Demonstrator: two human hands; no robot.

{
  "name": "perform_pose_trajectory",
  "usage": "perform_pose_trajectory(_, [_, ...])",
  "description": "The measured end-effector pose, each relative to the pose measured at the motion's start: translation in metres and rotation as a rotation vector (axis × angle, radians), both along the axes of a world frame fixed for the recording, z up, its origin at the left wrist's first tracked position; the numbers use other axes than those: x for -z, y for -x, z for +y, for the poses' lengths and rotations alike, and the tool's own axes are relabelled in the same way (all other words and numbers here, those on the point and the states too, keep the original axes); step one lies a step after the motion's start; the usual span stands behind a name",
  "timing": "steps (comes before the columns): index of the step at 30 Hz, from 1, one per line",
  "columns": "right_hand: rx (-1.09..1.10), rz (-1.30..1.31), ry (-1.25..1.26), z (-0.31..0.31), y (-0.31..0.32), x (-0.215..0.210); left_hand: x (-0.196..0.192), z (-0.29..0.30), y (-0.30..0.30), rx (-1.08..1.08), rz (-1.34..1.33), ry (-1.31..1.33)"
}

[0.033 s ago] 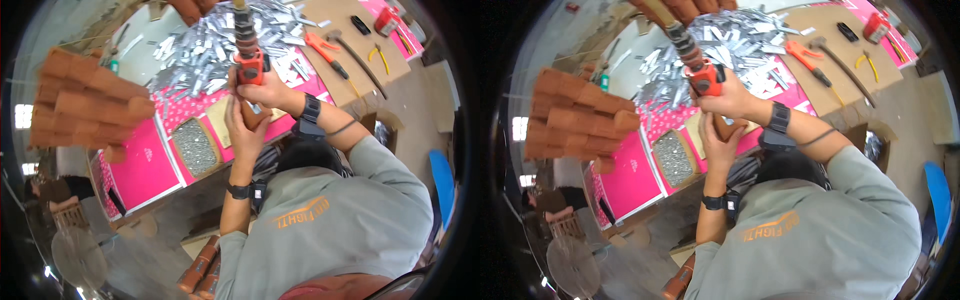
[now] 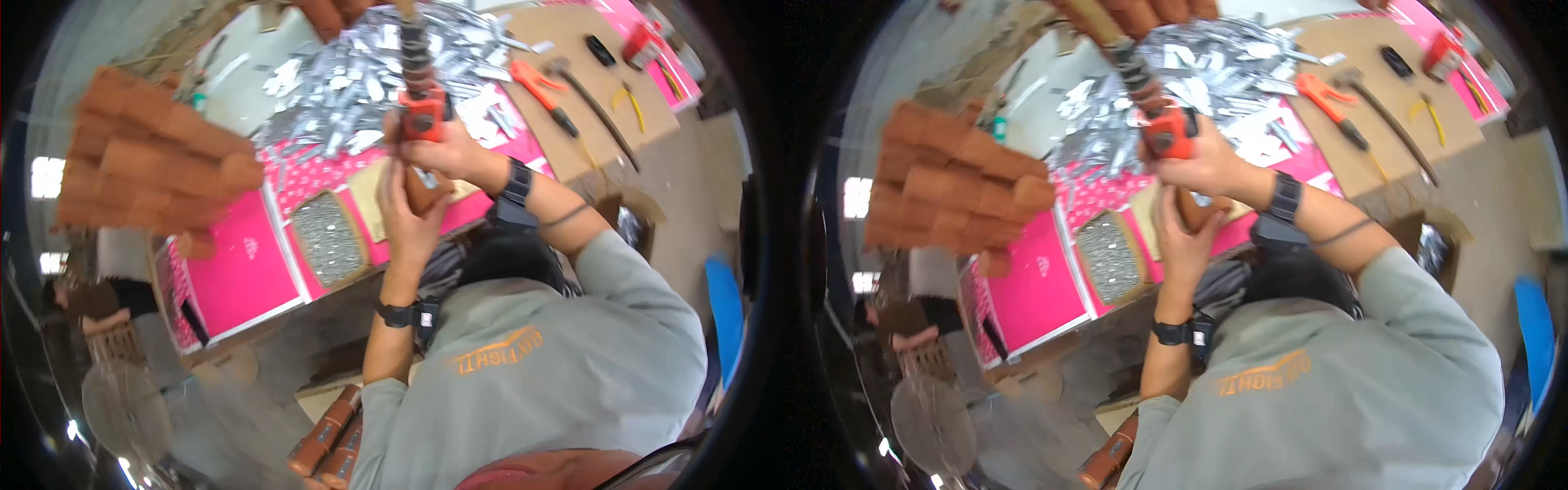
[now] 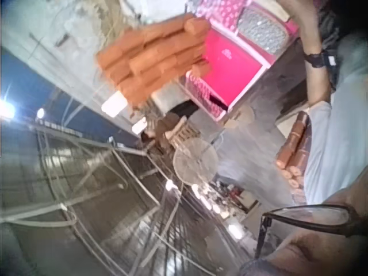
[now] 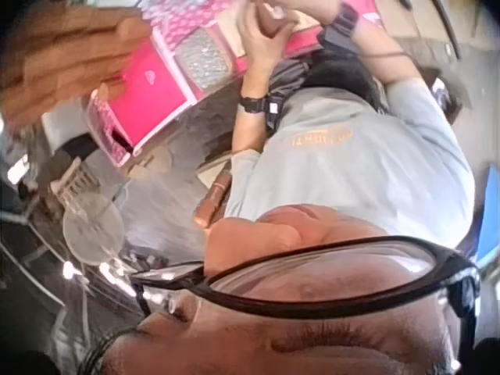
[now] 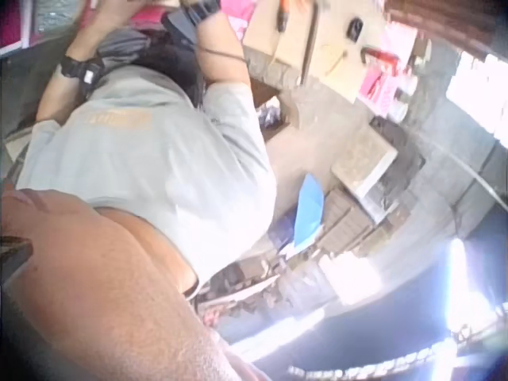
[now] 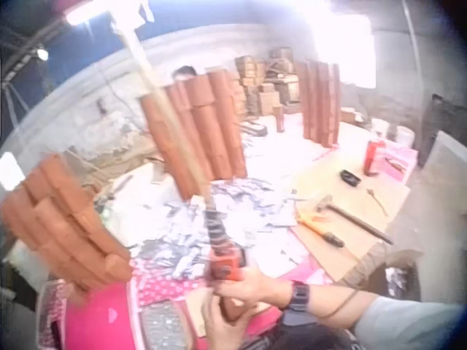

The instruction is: Using a pneumatic drill to attach metal brackets to bamboo tubes for furniture manufacturing.

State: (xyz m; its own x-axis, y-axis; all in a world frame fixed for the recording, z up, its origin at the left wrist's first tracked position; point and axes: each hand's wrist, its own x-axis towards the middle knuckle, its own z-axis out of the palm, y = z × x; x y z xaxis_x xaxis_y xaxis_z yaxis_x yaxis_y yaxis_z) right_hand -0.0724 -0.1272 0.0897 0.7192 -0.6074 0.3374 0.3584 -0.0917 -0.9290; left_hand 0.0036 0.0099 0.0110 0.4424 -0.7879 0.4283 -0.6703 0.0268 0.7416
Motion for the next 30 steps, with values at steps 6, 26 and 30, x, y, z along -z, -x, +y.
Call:
perform_pose_trajectory(6, [-0.004,-0.011,-0.096,-0.01,0.016,0.021,-0.031,0.037,-0.036,-0.278,-0.203,0.026])
perform_pose_trajectory(26, [-0.021,-0.051,-0.11,-0.014,0.007,0.016,-0.021,0.065,-0.096,-0.39,-0.231,-0.36])
perform_pose_trajectory(30, [-0.012,-0.061,-0.102,-0.013,0.006,0.022,-0.02,0.067,-0.094,-0.446,-0.245,-0.295])
